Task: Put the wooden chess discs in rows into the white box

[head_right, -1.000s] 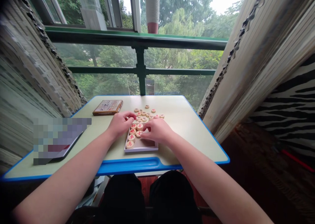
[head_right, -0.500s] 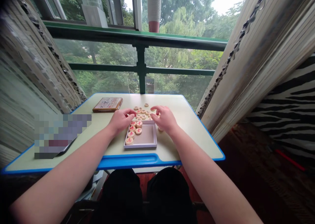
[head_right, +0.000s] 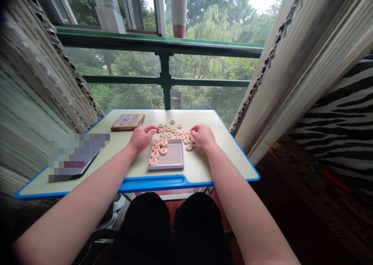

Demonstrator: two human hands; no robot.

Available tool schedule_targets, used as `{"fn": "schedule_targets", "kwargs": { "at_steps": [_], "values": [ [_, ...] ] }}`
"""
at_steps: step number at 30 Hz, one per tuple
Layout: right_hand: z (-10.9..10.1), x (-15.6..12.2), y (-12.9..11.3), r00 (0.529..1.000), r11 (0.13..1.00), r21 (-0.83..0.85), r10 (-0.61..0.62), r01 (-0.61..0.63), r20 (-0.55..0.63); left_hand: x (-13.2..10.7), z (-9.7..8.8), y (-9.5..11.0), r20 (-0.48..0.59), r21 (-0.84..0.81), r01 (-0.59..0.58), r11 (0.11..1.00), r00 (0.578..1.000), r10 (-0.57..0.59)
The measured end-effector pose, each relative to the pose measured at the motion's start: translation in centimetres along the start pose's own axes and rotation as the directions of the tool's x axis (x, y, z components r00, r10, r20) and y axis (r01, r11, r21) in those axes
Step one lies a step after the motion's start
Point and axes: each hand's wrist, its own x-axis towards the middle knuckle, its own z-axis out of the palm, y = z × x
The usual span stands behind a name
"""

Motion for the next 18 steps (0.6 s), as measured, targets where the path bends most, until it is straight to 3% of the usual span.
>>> {"fn": "schedule_targets", "kwargs": {
  "at_steps": [5, 13, 18],
  "values": [
    [-0.6, -0.7, -0.3, 0.995, 1.0, 0.014, -0.015, 0.014, 0.095, -0.1, 0.2, 0.0, 0.024, -0.058, 0.003, 0.998, 1.0, -0.002],
    [-0.1, -0.5, -0.3, 0.995, 0.998, 0.022, -0.062, 0.06, 0.081, -0.6, 0.5, 0.6, 0.058, -0.09, 0.022, 0.996, 0.998, -0.017],
    [-0.2, -0.8, -0.7, 0.991, 0.989, 0.061, -0.133, 0.132, 0.026, 0.0, 0.0, 1.8, 0.043, -0.312, 0.099, 0.945, 0.995, -0.09]
  ]
}}
